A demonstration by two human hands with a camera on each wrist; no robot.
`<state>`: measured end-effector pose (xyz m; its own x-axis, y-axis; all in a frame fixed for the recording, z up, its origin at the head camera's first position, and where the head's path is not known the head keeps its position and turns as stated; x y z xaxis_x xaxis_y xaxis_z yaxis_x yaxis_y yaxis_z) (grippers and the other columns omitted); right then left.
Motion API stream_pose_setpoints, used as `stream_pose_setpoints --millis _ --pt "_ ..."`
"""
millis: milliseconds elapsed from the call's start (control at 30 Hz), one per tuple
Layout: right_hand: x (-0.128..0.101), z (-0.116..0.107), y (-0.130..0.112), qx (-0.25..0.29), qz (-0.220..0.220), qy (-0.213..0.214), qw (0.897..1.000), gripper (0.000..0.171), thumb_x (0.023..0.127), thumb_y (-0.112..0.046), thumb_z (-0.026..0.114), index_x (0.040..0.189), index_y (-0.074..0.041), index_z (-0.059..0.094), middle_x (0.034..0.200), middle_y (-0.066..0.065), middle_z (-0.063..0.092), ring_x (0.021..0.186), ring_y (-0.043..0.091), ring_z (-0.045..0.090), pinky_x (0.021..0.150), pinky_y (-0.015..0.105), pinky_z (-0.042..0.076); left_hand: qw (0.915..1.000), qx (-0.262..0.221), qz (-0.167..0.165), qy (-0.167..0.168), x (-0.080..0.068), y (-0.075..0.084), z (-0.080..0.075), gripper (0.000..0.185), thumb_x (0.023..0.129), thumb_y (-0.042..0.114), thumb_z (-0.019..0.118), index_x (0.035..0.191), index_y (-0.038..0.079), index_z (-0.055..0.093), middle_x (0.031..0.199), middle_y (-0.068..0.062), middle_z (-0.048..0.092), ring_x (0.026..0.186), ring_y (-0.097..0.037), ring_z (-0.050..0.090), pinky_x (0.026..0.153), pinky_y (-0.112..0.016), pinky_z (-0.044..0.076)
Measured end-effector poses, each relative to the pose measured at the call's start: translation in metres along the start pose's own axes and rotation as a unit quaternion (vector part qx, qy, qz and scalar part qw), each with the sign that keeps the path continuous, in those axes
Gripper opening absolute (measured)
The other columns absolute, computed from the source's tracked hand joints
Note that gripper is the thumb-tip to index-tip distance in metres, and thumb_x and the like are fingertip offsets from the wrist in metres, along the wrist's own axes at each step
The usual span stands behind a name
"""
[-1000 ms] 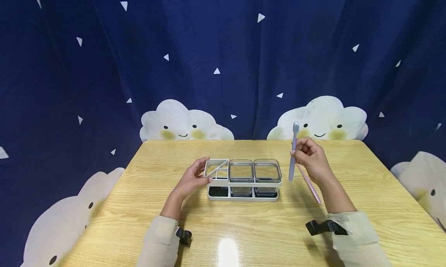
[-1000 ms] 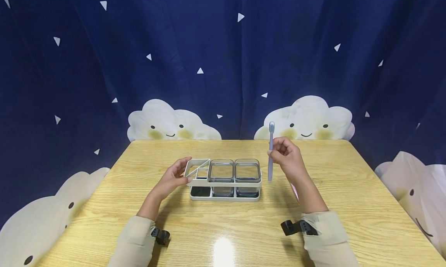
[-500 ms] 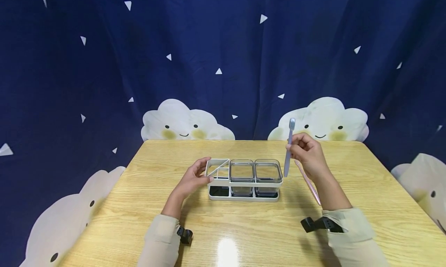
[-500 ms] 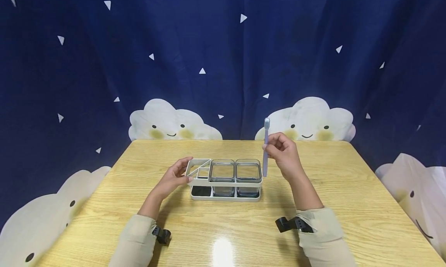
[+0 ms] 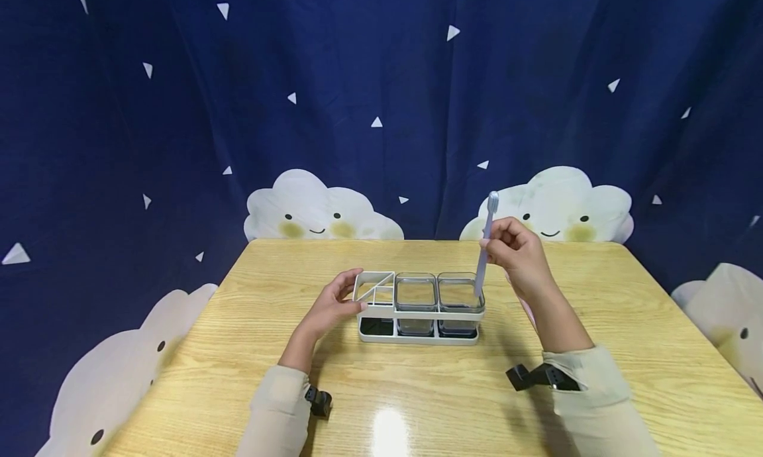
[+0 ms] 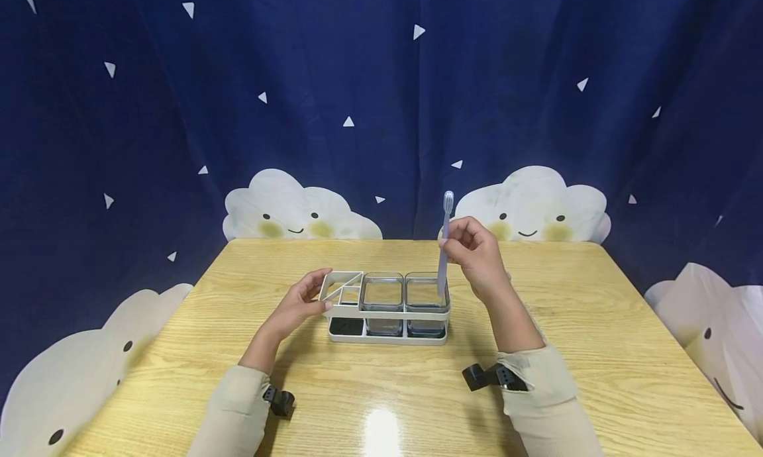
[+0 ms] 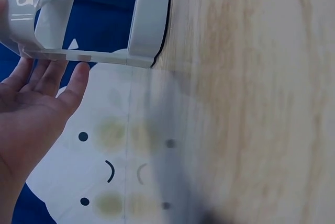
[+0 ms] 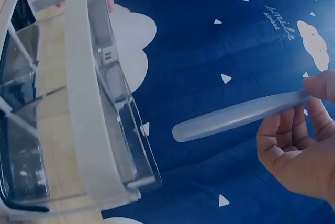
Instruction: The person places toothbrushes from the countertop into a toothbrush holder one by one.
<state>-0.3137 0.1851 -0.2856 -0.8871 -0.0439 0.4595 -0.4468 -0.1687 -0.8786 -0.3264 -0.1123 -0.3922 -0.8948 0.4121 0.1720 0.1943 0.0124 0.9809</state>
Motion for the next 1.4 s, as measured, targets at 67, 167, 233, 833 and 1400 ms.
stream_pose_setpoints --millis 67,167,233,833,1400 --pt "0.002 0.004 -0.001 0.012 -0.002 -0.005 1.0 0.018 0.085 0.01 0.056 0.088 -0.007 0.057 0.077 0.002 0.05 0.068 0.01 0.052 0.06 0.022 0.05 1.0 0.003 -0.001 0.002 -0.001 0.003 0.0 0.068 0.08 -0.008 0.061 0.139 -0.009 0.028 0.134 -0.032 0.037 0.122 -0.04 0.037 0.089 -0.027 0.043" --pt "0.004 0.01 -0.001 0.031 -0.005 -0.009 0.999 0.02 0.084 0.013 0.054 0.087 -0.007 0.056 0.076 0.002 0.051 0.067 0.01 0.053 0.06 0.022 0.051 1.0 0.004 -0.005 0.005 -0.001 0.004 0.0 0.068 0.079 -0.008 0.062 0.139 -0.009 0.029 0.135 -0.03 0.037 0.122 -0.038 0.037 0.089 -0.029 0.043" --pt "0.005 0.013 0.0 0.043 -0.006 -0.008 0.999 0.022 0.084 0.014 0.054 0.087 -0.007 0.056 0.076 0.002 0.051 0.067 0.01 0.054 0.059 0.022 0.051 0.9999 0.004 -0.008 0.006 -0.001 0.003 -0.001 0.069 0.079 -0.008 0.062 0.139 -0.008 0.03 0.135 -0.029 0.038 0.123 -0.038 0.037 0.089 -0.029 0.043" --pt "0.009 0.041 0.021 0.064 0.026 -0.009 0.998 0.024 0.085 0.011 0.055 0.09 -0.013 0.055 0.081 0.002 0.048 0.07 0.012 0.053 0.062 0.026 0.051 0.9998 -0.013 -0.012 0.007 0.009 -0.022 -0.008 0.07 0.079 -0.01 0.063 0.141 -0.004 0.031 0.136 -0.025 0.04 0.124 -0.039 0.036 0.086 -0.028 0.045" --pt "0.01 0.084 0.026 0.075 0.012 -0.047 0.996 0.022 0.086 0.007 0.055 0.088 -0.014 0.056 0.083 0.005 0.049 0.074 0.014 0.053 0.068 0.03 0.053 0.9998 -0.013 0.004 0.015 0.009 -0.028 -0.013 0.069 0.076 -0.006 0.067 0.139 0.002 0.037 0.132 -0.021 0.044 0.124 -0.044 0.035 0.085 -0.03 0.047"
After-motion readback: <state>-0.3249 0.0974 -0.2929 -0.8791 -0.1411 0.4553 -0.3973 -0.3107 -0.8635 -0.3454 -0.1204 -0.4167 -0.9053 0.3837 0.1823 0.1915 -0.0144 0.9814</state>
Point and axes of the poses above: each hand's wrist, its own x-axis towards the middle knuckle, its own z-axis out of the palm, y = z × x, the point moved 8 cm from there along x, towards the middle knuckle
